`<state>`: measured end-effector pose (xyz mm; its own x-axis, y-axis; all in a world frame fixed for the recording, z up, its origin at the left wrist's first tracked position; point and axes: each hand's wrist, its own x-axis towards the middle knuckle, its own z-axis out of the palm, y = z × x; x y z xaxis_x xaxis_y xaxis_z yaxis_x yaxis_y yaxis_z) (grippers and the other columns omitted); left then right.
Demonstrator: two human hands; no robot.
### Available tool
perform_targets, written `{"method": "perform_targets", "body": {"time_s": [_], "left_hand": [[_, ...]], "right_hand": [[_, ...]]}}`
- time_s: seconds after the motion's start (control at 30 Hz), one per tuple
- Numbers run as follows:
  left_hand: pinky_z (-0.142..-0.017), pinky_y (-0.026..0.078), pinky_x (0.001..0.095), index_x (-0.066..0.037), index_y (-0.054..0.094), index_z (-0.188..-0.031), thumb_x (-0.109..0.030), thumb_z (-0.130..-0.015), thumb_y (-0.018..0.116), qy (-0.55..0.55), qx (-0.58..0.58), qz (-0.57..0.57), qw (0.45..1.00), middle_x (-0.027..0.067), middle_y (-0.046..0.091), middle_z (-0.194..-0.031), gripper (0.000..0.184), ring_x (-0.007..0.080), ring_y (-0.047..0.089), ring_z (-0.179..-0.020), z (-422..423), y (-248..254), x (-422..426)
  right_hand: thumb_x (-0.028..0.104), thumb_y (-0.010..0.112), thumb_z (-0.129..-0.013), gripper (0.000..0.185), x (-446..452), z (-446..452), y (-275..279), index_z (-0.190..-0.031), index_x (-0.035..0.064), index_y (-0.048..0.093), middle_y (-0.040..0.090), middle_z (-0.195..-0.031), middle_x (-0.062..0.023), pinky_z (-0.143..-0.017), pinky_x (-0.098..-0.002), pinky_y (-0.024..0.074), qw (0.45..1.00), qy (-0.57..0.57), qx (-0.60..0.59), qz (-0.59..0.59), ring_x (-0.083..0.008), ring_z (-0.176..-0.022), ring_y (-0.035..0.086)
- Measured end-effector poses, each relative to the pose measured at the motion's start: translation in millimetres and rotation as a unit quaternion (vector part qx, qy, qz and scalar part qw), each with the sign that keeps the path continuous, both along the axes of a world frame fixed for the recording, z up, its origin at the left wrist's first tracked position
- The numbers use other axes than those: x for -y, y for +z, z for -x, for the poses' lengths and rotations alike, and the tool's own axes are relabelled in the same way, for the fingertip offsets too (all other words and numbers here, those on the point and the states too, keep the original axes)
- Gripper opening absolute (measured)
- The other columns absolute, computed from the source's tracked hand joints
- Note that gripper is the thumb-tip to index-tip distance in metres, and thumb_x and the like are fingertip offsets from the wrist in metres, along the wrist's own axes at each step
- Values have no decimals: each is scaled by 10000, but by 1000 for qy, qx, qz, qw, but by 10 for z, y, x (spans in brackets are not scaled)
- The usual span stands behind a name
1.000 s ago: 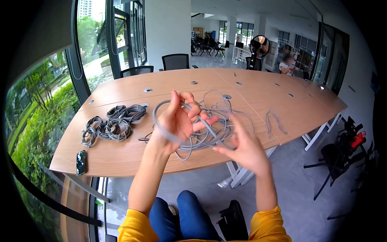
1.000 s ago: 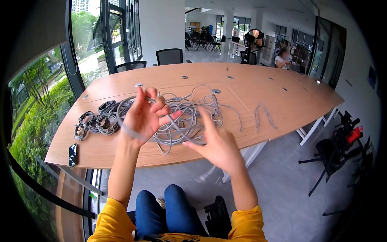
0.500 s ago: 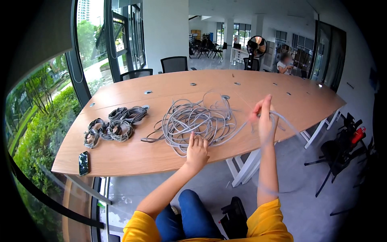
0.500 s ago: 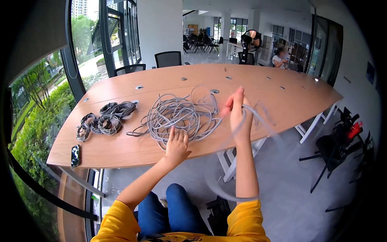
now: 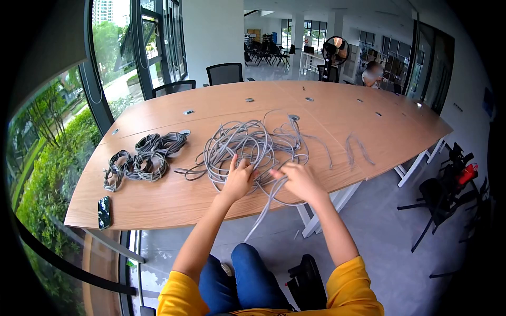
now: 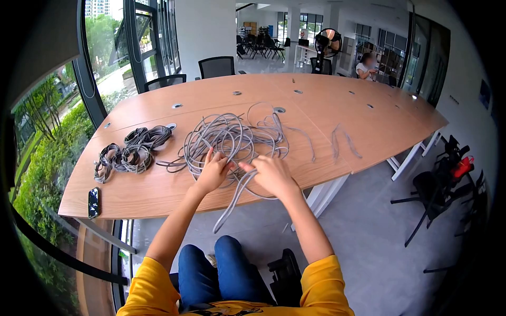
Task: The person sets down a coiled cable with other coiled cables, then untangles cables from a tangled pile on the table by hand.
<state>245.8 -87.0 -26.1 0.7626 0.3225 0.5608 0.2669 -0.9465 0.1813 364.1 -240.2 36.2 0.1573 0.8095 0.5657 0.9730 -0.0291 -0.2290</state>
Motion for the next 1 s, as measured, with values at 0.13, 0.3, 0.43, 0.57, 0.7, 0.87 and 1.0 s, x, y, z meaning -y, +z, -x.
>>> {"method": "perform_targets", "body": {"time_s": [0.13,0.3,0.43,0.57,0.7,0.87,1.0], "left_hand": [[-993,180,446,-23,568,-782,-166,-807,491,-65,43,8,997,95,494,-833,164,231,487,-870,15,-62,-68],[-1005,175,438,-58,584,-784,-207,-728,574,-19,-15,-102,995,72,495,-836,160,209,476,-912,66,-53,-37],[-1024,148,440,-90,589,-793,-258,-615,651,-69,-20,-120,990,39,515,-904,252,181,457,-960,128,-60,2],[-1024,147,445,-108,601,-813,-243,-604,637,-25,-13,-196,980,28,531,-902,251,179,459,-952,73,-187,-42],[-1022,151,442,-107,600,-831,-185,-628,594,10,-108,-236,966,16,537,-858,217,176,465,-922,141,-128,-82],[-1008,169,454,-21,553,-850,-69,-681,547,-24,-32,-145,989,63,528,-933,175,237,458,-953,189,-63,-229],[-998,177,450,-24,547,-869,-11,-711,544,-97,54,83,990,90,525,-999,158,267,486,-960,223,-36,-355]], "right_hand": [[298,555,-754,298,-241,40,-386,-629,31,597,579,-675,-127,-526,-361,433,994,-9,83,73,-264,-608,576],[132,584,-660,93,-463,108,-819,-650,41,600,578,-741,-122,-541,-361,444,990,-12,118,81,-265,-611,586],[105,597,-596,114,-526,115,-911,-678,26,593,585,-746,-142,-558,-364,460,990,-33,90,99,-274,-631,593],[158,609,-624,161,-523,209,-902,-701,19,586,589,-712,-154,-574,-372,462,985,-17,83,150,-281,-662,595],[254,574,-736,282,-423,254,-866,-774,-23,544,579,-774,-204,-670,-425,419,972,-28,-98,212,-349,-772,557],[196,576,-721,197,-264,145,-856,-770,10,531,590,-730,-161,-627,-409,423,992,-26,-38,114,-321,-723,570],[137,562,-732,111,-7,109,-607,-759,46,503,590,-699,-95,-589,-405,413,990,-2,-132,45,-301,-689,565]]}}
